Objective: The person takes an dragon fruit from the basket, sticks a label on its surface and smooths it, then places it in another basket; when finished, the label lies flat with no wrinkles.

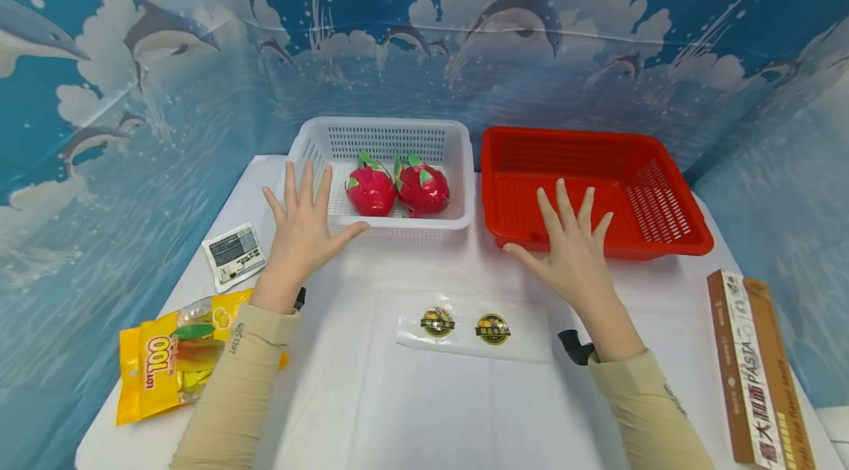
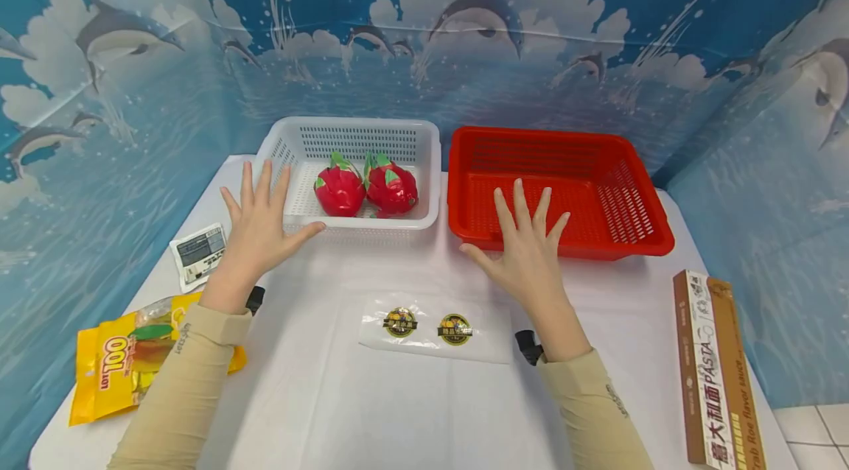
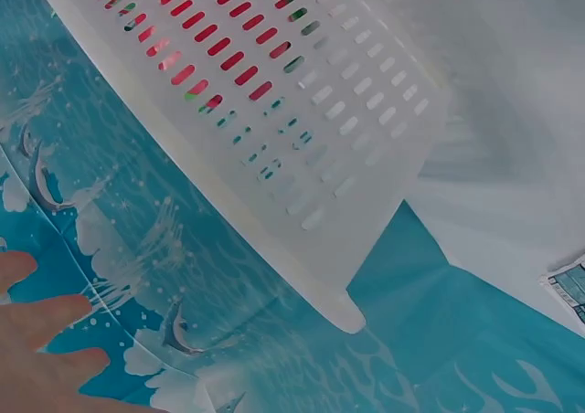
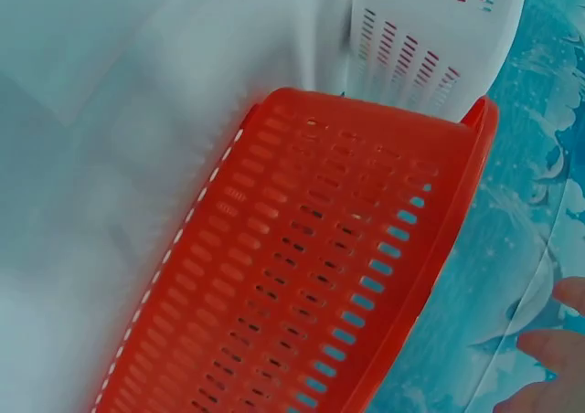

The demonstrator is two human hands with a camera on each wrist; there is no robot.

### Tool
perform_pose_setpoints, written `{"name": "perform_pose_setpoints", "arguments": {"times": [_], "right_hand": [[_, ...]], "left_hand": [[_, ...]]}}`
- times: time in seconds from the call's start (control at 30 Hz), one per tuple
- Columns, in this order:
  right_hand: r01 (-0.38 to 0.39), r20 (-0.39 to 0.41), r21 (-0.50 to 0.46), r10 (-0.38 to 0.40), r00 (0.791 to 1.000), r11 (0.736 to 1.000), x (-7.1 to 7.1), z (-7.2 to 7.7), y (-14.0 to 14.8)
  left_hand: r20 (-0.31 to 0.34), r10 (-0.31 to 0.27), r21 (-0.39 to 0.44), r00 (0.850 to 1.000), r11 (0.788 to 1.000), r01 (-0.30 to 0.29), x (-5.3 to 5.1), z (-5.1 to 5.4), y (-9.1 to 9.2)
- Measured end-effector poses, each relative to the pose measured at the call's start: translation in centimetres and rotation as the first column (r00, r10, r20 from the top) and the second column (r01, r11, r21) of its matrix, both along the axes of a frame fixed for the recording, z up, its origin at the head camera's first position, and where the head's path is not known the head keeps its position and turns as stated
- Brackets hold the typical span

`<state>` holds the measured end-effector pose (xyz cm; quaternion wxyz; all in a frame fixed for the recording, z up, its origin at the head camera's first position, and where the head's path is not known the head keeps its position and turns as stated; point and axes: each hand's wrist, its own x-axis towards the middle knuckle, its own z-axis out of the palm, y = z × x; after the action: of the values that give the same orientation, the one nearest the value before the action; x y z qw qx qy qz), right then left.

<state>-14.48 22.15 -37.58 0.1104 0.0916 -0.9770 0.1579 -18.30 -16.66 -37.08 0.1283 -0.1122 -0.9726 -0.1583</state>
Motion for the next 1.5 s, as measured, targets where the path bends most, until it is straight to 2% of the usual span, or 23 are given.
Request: {"name": "perform_pose_setpoints", "arguments": {"times": [0.5, 0.77, 0.97, 1.1, 1.27, 1.4, 1.5], "right_hand": [[-0.072, -0.006, -0.042, 0.072, 0.997, 0.997, 0.1, 0.0, -2.1], [-0.114, -0.006, -0.072, 0.113, 0.994, 0.991, -1.4, 0.5, -3.7], [-0.135, 0.002, -0.108, 0.136, 0.991, 0.985, -2.8, 0.9, -5.5], [-0.138, 0.034, -0.158, 0.145, 0.989, 0.978, -3.9, 1.1, -6.8], [-0.142, 0.071, -0.213, 0.160, 0.985, 0.967, -5.4, 1.3, -8.3], [-0.135, 0.103, -0.253, 0.166, 0.981, 0.958, -6.6, 1.4, -9.3], [-0.128, 0.127, -0.276, 0.168, 0.978, 0.953, -7.6, 1.4, -10.0]], "left_hand": [[0.060, 0.070, 0.070, 0.996, 0.995, -0.074, -0.4, 0.0, -1.3], [0.136, 0.132, 0.144, 0.982, 0.978, -0.151, -1.6, -0.2, -2.9], [0.174, 0.181, 0.198, 0.968, 0.956, -0.215, -2.3, -0.5, -4.0], [0.206, 0.219, 0.263, 0.954, 0.926, -0.270, -2.6, -0.6, -4.3], [0.246, 0.280, 0.353, 0.928, 0.865, -0.355, -2.5, -1.0, -4.4], [0.259, 0.342, 0.428, 0.903, 0.798, -0.425, -2.3, -1.5, -4.2], [0.263, 0.389, 0.494, 0.883, 0.731, -0.470, -1.9, -1.9, -3.8]]}}
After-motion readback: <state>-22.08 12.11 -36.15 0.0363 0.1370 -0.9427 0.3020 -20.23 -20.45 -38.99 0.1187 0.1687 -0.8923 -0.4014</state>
